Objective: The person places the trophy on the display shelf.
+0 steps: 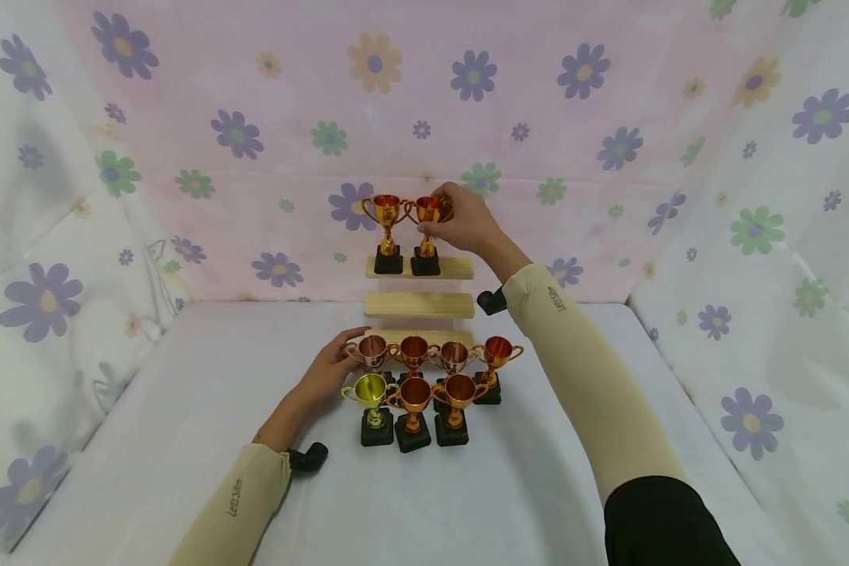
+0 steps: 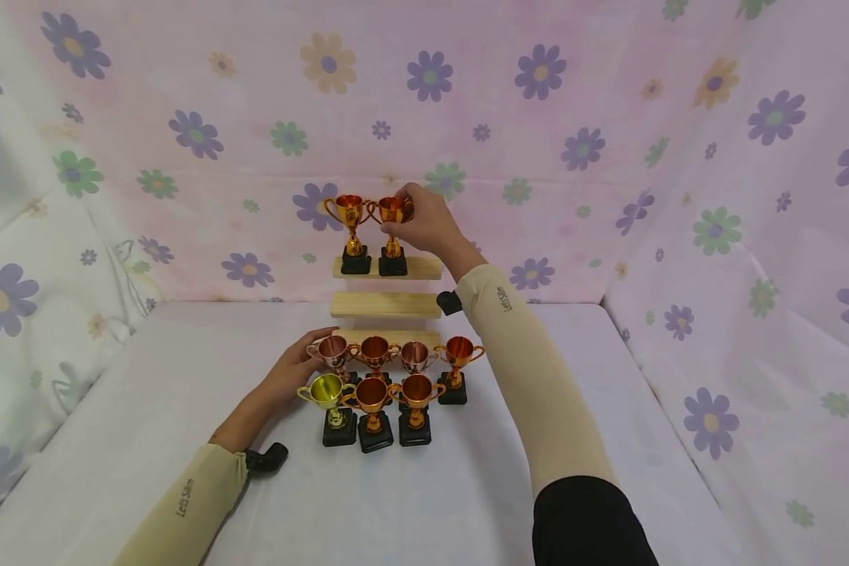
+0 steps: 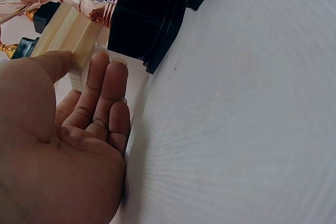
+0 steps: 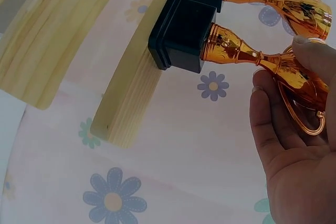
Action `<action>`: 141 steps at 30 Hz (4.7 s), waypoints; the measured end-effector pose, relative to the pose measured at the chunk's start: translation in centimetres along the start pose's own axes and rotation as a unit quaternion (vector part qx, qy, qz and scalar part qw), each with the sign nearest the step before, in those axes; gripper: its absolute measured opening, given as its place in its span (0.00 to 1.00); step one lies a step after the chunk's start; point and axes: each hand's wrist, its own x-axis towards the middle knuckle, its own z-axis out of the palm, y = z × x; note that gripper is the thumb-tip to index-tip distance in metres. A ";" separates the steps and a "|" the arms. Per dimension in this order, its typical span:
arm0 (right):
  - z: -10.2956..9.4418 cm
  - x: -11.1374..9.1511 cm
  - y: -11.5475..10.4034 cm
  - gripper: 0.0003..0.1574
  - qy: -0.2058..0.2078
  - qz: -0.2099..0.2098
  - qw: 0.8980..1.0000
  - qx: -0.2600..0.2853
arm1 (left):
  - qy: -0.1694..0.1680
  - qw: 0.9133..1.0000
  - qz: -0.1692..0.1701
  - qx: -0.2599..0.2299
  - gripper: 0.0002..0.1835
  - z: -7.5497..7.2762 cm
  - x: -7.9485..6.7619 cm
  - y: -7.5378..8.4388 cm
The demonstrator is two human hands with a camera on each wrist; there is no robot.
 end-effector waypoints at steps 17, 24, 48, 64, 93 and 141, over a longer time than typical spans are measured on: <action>0.8 0.1 -0.3 0.35 0.012 0.002 1.000 0.005 | -0.004 1.000 0.017 -0.006 0.28 -0.1 -0.1 0.1; 0.8 -0.1 -0.3 0.36 0.014 0.001 1.000 0.006 | -0.012 1.000 0.022 -0.015 0.27 0.0 0.0 0.2; -1.2 -4.4 4.6 0.42 0.005 0.005 1.000 0.021 | -0.001 1.000 0.014 0.006 0.28 0.2 -0.5 0.4; -2.1 -10.1 6.7 0.35 0.038 -0.035 0.998 0.038 | -0.006 1.000 0.021 -0.004 0.28 0.1 -0.3 0.1; 0.9 -18.6 12.3 0.33 0.047 -0.086 0.976 0.194 | 0.000 1.000 0.011 0.001 0.27 0.1 0.0 -0.2; 4.4 -19.2 15.4 0.27 -0.130 -0.071 0.963 0.226 | -0.008 1.000 0.011 -0.001 0.27 0.2 -0.1 -0.1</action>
